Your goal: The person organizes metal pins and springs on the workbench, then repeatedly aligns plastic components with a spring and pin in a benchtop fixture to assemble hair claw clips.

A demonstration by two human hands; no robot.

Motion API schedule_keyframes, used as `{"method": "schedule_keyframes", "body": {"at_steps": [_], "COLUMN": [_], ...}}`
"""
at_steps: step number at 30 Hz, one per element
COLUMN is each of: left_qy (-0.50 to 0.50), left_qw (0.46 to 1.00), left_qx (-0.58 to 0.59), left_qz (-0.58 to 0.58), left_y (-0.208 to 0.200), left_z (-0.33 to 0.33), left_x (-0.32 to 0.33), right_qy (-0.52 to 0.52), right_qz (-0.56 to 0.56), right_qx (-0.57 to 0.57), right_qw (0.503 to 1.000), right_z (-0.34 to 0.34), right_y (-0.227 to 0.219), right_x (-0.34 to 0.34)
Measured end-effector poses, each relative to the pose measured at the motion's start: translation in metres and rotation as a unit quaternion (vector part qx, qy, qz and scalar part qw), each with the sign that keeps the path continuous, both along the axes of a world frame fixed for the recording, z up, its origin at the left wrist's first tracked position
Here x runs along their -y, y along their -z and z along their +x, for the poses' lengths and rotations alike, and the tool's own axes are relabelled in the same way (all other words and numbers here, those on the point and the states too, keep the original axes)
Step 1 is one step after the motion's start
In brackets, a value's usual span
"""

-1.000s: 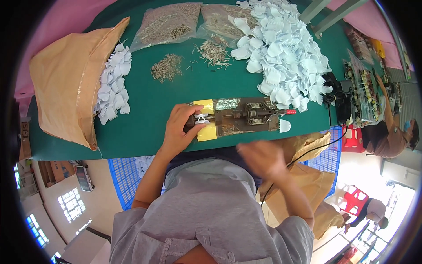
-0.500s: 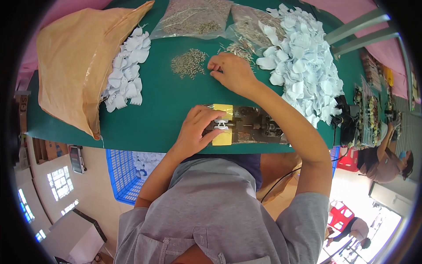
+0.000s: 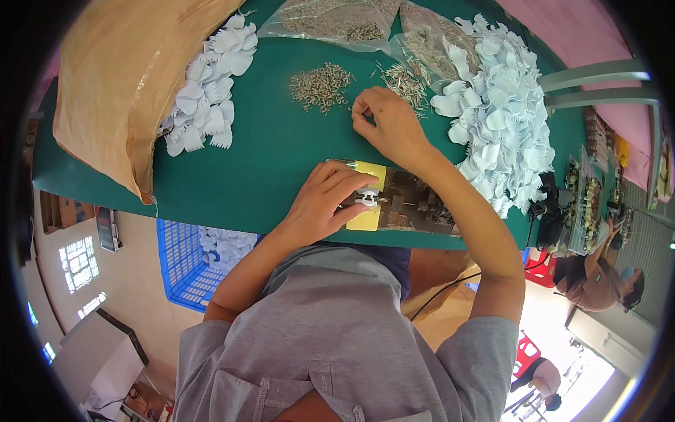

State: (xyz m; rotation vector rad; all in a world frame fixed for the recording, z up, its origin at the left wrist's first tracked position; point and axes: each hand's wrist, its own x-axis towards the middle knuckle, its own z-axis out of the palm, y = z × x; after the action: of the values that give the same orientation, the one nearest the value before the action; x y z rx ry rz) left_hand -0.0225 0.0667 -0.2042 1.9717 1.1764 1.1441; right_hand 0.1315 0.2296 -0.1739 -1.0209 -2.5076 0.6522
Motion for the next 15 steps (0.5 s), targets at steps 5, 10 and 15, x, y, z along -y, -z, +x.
{"method": "schedule_keyframes", "body": {"at_steps": [5, 10, 15], "left_qy": [-0.001, -0.01, -0.005], "left_qw": [1.0, 1.0, 1.0], "left_qx": [-0.007, -0.013, -0.001], "left_qz": [0.006, 0.014, 0.0], "left_y": [-0.002, -0.003, -0.005], "left_z": [-0.001, 0.001, 0.002], "left_x": [-0.001, -0.001, -0.002], "right_qy": [0.086, 0.138, 0.082], "right_qz": [-0.082, -0.071, -0.125], "right_qx": [-0.058, 0.064, -0.012], "right_qw": [0.991, 0.986, 0.989], "right_z": [0.004, -0.017, -0.012], "right_y": [0.005, 0.009, 0.009], "right_x": [-0.002, -0.008, -0.005]}}
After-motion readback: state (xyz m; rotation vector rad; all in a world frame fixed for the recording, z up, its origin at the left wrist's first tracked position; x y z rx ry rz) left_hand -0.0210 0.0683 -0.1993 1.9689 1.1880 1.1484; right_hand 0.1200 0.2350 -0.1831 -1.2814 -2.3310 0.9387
